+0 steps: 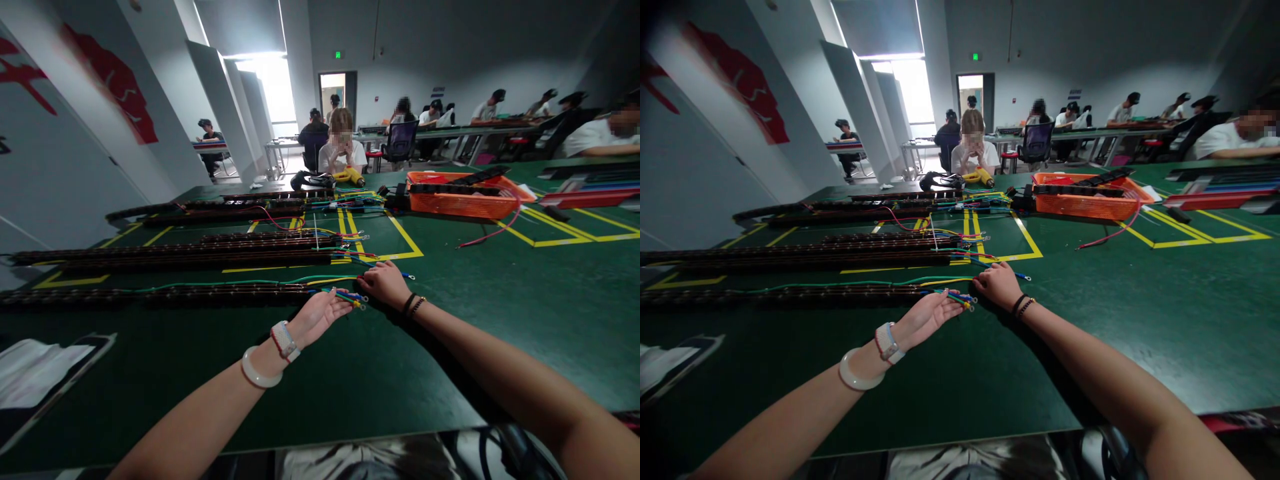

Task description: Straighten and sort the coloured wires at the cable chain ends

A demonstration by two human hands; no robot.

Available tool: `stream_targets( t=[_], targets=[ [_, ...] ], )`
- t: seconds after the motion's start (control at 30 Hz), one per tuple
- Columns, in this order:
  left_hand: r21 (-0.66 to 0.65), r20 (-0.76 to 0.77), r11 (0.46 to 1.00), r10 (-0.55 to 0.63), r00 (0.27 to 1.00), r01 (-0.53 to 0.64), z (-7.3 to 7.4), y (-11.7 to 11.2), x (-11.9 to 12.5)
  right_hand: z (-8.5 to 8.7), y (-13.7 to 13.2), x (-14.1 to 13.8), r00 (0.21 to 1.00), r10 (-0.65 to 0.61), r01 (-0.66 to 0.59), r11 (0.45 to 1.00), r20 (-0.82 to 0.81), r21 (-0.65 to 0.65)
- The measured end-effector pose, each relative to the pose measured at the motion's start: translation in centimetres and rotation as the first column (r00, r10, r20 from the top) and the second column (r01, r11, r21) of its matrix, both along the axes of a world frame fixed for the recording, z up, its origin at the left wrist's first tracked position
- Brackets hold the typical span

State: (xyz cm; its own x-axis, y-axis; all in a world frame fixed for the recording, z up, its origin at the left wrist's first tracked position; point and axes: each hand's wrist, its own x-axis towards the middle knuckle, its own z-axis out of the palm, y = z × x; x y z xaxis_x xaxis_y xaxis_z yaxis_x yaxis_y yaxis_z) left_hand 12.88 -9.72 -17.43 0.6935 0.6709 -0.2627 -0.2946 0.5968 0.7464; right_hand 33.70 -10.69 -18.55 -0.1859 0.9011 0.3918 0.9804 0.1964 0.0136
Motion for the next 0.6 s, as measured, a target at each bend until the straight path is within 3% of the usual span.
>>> stream_targets(
  t=[0.33, 0.47, 0.53, 0.6],
  targets=[
    [-0.008, -0.007, 1.000, -0.014, 1.000, 0.014, 0.3, 0.0, 0.0, 0.3, -0.9, 0.8, 0.993, 0.109, -0.109, 0.994, 0.054, 0.000],
    [-0.007, -0.018, 1.000, -0.017, 1.000, 0.017, 0.1, 0.1, 0.0, 1.2, -1.6, 0.6, 0.991, 0.114, -0.120, 0.990, 0.077, 0.076],
    [0.005, -0.003, 1.000, -0.027, 1.000, 0.027, -0.2, 0.2, 0.0, 1.9, -2.3, 0.5, 0.979, 0.182, -0.193, 0.973, 0.089, 0.131],
    [0.023, 0.027, 0.999, -0.041, 0.999, 0.041, -0.5, 0.3, -0.1, 2.5, -3.1, 0.5, 0.934, 0.325, -0.347, 0.923, 0.148, 0.164]
  ],
)
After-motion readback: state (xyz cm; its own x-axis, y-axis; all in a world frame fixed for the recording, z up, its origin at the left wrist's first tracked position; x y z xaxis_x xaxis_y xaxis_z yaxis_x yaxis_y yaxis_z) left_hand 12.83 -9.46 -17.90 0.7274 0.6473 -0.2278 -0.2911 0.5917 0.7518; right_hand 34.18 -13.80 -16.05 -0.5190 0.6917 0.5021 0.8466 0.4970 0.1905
